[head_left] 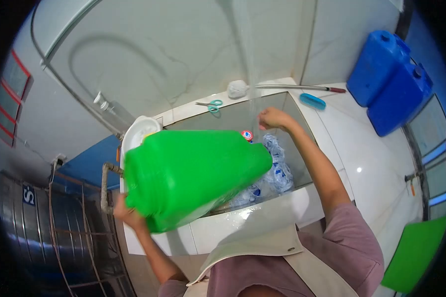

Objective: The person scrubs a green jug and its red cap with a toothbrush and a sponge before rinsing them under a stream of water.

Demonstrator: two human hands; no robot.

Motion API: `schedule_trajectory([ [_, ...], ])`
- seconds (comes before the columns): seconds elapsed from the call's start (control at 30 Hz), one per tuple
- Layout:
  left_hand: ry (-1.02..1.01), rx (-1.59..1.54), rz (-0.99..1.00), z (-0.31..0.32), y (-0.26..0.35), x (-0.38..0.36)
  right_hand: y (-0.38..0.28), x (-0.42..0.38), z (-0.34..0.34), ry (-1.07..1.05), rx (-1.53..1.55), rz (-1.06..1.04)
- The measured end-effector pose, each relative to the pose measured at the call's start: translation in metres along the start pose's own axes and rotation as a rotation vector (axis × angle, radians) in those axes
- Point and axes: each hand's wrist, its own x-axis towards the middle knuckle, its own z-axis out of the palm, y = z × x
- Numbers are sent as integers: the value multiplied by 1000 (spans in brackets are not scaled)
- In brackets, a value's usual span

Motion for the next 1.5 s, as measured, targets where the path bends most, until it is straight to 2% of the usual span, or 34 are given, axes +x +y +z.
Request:
schedule_trajectory([
  [0.03,-35,-37,-96,26,3,-4,-12,-6,-3,25,121,25],
  [0.13,-60,-74,-139,81,28,-23,-26,-12,1,63,310,86],
  [0.33,-200,13,-284,118,54,-50,-6,15,17,28,425,126],
  [0.4,-257,16,-151,133,56,-60,-5,15,20,42,411,131],
  [0.43,-251,17,-156,142,59,-63,-7,12,20,32,422,131],
  [0.5,-287,-78,36,158,69,-65,-11,7,19,17,428,128],
  [0.53,-281,-79,33,167,75,-65,-12,6,17,3,379,138],
  [0.6,-388,-135,284,184,93,-58,-18,3,7,-7,321,145],
  [0.63,-384,-137,279,192,103,-54,-21,0,3,-29,336,143],
  [0.7,-509,-138,520,202,129,-37,-26,-3,-4,-47,349,142],
  [0.77,-510,-128,649,218,159,-25,-32,-4,-10,-29,316,142],
  [0.87,-604,-24,631,247,192,-17,-47,-9,-18,-61,237,82],
  [1.0,-582,-7,678,295,199,-6,-63,-9,-26,-55,283,56],
  [1.13,-722,116,704,319,201,9,-73,-11,-26,58,268,25],
  [1.2,-776,123,715,320,201,17,-77,-10,-28,93,289,5],
  [1.27,-897,128,653,320,201,22,-81,-11,-29,31,292,11],
  [1.4,-817,107,718,310,204,19,-90,-17,-24,47,322,14],
  [1.47,-1102,36,613,296,207,12,-91,-18,-22,149,409,11],
  [1.5,-1102,37,612,285,207,8,-89,-17,-22,147,409,12],
])
